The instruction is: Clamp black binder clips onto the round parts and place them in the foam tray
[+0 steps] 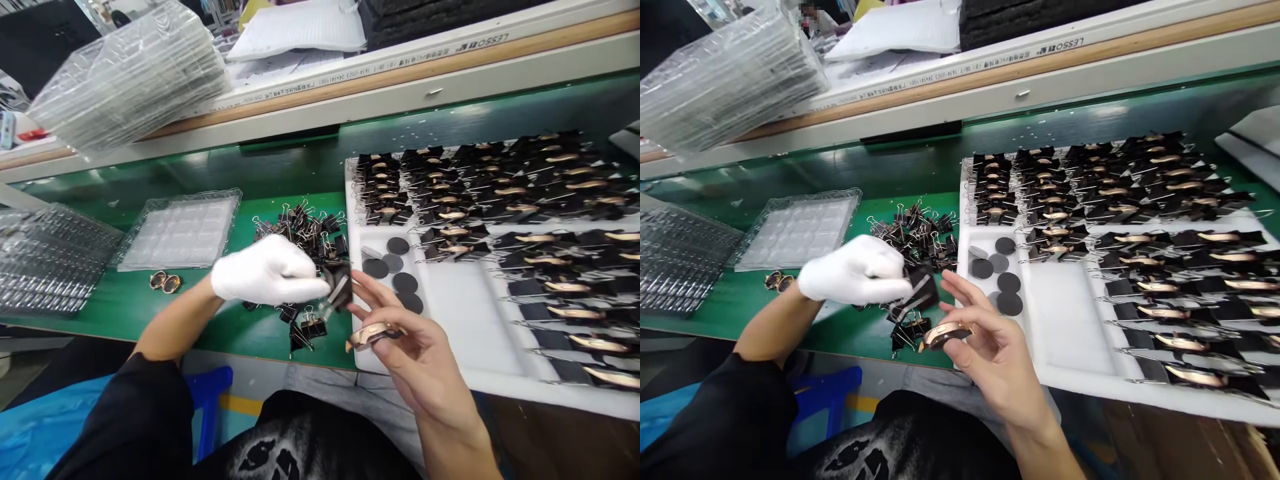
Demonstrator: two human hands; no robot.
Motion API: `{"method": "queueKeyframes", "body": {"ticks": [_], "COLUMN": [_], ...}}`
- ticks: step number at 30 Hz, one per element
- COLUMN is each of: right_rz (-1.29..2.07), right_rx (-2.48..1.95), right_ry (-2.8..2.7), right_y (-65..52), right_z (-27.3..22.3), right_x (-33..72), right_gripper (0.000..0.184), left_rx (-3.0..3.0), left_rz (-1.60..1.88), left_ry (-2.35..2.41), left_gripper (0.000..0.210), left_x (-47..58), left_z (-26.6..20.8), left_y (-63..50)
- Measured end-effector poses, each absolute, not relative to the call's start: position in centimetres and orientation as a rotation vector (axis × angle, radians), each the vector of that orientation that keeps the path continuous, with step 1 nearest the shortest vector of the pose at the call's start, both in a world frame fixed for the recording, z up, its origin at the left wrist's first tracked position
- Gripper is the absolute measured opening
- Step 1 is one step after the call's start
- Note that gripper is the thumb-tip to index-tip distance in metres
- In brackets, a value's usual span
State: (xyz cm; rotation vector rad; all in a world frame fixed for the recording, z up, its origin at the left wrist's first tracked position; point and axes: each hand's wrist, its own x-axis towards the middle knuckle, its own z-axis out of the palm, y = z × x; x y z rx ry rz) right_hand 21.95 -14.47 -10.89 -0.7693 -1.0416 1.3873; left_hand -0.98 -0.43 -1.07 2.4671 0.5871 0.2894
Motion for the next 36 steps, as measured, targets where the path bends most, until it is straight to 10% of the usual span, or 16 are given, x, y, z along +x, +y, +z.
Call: {"method": "queueKeyframes", "body": {"ticks": [36], "right_rz": [1.358], "right_rx": [-1.137], "right_ry": [-0.763], "right_y": [-11.4], "right_z": [-9.0], "right_x": [26.1], "right_gripper": [0.019], "left_rx": [2.256], "left_rz": [0.419], "left_ry": [0.516], "left_gripper": [0.048], "left_x": [2.6], "left_z": [-6.7], "left_y": [-1.7]}}
